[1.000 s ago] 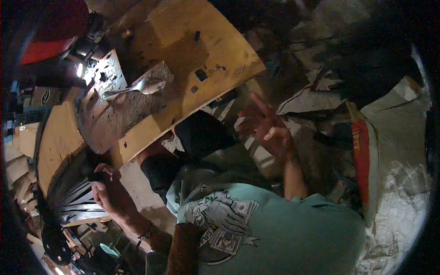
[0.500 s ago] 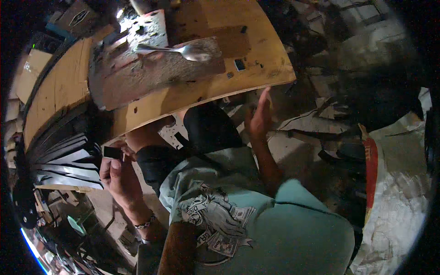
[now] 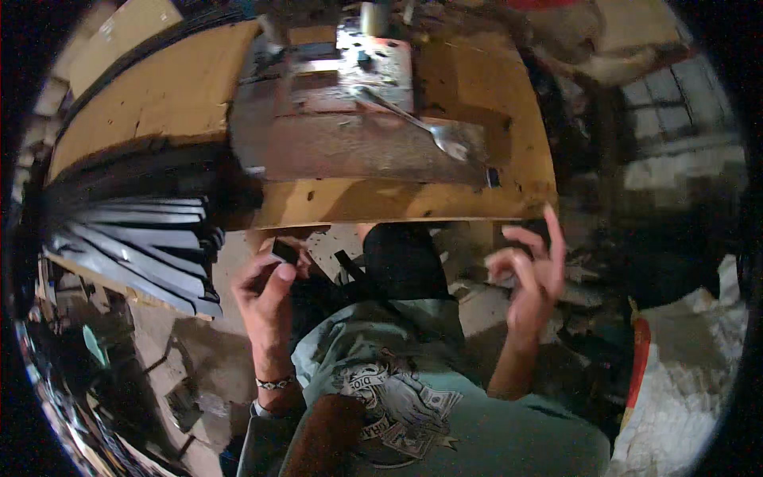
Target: Assembling metal hardware onto leather straps using a press machine and applying adhesive.
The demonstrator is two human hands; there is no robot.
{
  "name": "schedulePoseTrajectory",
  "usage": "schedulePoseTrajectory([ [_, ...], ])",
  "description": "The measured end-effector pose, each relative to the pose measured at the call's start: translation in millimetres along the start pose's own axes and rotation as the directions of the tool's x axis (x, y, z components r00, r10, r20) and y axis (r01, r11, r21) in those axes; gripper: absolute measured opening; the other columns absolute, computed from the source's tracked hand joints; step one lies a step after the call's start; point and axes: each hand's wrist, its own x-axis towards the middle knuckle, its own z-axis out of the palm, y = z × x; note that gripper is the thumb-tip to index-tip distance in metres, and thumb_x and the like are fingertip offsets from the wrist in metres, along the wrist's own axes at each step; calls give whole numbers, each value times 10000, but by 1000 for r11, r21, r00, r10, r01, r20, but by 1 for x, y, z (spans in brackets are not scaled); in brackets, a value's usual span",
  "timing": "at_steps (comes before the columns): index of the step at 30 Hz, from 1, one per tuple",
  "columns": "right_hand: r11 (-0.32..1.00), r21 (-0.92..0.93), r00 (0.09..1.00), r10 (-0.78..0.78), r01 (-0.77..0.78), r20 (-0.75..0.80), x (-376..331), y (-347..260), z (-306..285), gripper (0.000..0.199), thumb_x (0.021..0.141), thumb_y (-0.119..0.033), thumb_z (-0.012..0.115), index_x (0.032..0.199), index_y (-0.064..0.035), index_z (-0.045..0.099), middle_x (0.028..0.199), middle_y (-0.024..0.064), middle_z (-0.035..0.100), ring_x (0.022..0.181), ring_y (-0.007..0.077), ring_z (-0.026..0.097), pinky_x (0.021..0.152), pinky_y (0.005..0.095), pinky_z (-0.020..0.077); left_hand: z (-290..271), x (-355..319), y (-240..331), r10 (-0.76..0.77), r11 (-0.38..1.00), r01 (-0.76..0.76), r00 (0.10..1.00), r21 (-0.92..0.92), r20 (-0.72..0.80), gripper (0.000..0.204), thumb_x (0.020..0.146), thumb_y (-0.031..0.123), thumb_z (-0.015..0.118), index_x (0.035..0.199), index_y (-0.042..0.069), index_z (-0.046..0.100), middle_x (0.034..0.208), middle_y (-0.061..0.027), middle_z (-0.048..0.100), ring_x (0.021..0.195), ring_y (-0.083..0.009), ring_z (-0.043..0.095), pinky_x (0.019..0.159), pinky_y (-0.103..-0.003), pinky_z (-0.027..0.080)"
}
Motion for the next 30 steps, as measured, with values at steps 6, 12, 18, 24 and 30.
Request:
schedulePoseTrajectory([
  [6,989,-127,956,-38,78,291,26,-17,31,400,943,-82,538,1329,8,487,1021,124,651,819,125,630,699,241,491,7,12,5,-132,980,145,986,-134,104,175,823,107,729,926,-23,673,921,-112,680,786,-160,630,732,-289,501],
  [12,912,-198,856,-236,358,460,46,-51,78,239,910,-33,584,1143,-20,638,1044,78,678,897,118,620,791,263,474,22,30,54,53,997,-63,975,40,215,154,814,8,722,948,-50,671,971,-68,656,846,-100,595,722,-254,475],
  [18,718,-182,622,-413,672,665,76,-77,107,245,846,-25,647,1091,-27,642,1004,103,663,876,196,640,762,295,491,25,67,96,341,490,-603,797,629,499,197,751,69,747,927,1,692,973,-132,659,857,-265,655,735,-335,521],
  [24,562,-129,465,-510,817,724,93,-77,131,243,796,-65,689,1030,-24,637,965,134,636,889,325,640,788,369,514,34,88,114,366,194,-708,694,679,620,250,733,82,742,969,26,678,993,-150,641,873,-347,625,768,-383,518],
  [30,517,-149,439,-500,843,746,95,-72,145,304,780,-133,711,1055,-35,624,1016,129,612,915,331,630,788,396,518,41,89,124,322,48,-764,622,644,714,259,726,101,734,969,37,667,1019,-149,636,898,-361,620,778,-410,523],
])
